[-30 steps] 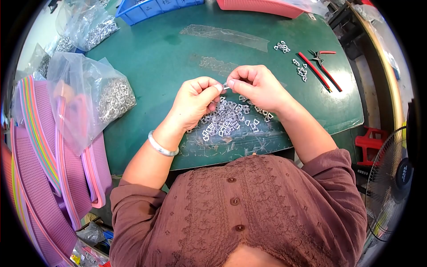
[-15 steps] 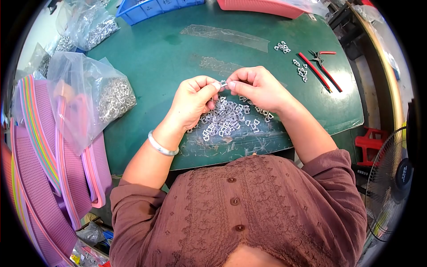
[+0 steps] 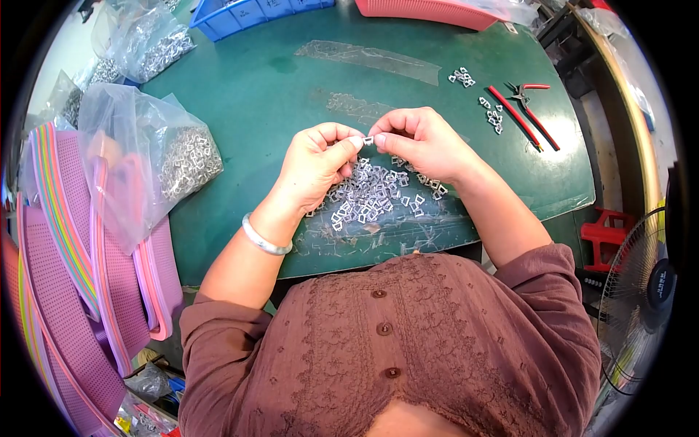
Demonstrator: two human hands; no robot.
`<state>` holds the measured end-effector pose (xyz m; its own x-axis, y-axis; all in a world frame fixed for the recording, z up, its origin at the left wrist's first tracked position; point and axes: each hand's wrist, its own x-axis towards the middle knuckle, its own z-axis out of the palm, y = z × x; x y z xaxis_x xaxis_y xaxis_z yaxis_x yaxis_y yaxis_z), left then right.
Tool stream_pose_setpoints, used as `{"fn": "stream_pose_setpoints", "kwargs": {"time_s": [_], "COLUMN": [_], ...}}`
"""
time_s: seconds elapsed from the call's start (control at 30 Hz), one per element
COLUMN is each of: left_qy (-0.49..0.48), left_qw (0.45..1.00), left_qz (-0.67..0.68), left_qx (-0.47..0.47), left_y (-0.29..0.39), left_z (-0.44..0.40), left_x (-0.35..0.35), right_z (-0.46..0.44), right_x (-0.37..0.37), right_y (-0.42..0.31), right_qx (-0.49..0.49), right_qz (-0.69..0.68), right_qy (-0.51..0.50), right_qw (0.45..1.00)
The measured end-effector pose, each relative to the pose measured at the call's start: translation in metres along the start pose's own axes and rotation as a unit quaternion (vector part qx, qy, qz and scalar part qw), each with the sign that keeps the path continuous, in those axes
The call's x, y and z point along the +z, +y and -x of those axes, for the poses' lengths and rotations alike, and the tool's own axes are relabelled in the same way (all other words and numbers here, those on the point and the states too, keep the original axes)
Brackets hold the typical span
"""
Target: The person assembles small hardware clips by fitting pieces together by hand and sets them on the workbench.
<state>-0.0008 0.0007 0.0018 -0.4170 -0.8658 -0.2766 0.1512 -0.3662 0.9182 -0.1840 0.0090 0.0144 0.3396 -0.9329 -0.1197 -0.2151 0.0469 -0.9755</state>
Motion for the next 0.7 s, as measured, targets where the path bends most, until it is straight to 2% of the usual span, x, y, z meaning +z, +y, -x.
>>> {"fn": "stream_pose_setpoints", "kwargs": {"time_s": [0.47, 0.57, 0.7], "left_qy": [0.003, 0.004, 0.004], "left_qw": [1.0, 1.0, 1.0], "left_qz": [-0.01, -0.008, 0.019], "left_qx": [0.019, 0.021, 0.012], "left_y": [0.001, 0.0, 0.001], "left_z": [0.001, 0.001, 0.0], "left_x": [0.001, 0.001, -0.001], "right_z": [0.0, -0.001, 0.0], "right_x": [0.001, -0.001, -0.01], "right_y": [0.0, 0.0, -0.001], "right_qx": [-0.016, -0.029, -0.069], "right_qz": [-0.012, 0.021, 0.155], "right_qy": [0.012, 0.009, 0.006], "right_qw": [1.0, 0.999, 0.986]}}
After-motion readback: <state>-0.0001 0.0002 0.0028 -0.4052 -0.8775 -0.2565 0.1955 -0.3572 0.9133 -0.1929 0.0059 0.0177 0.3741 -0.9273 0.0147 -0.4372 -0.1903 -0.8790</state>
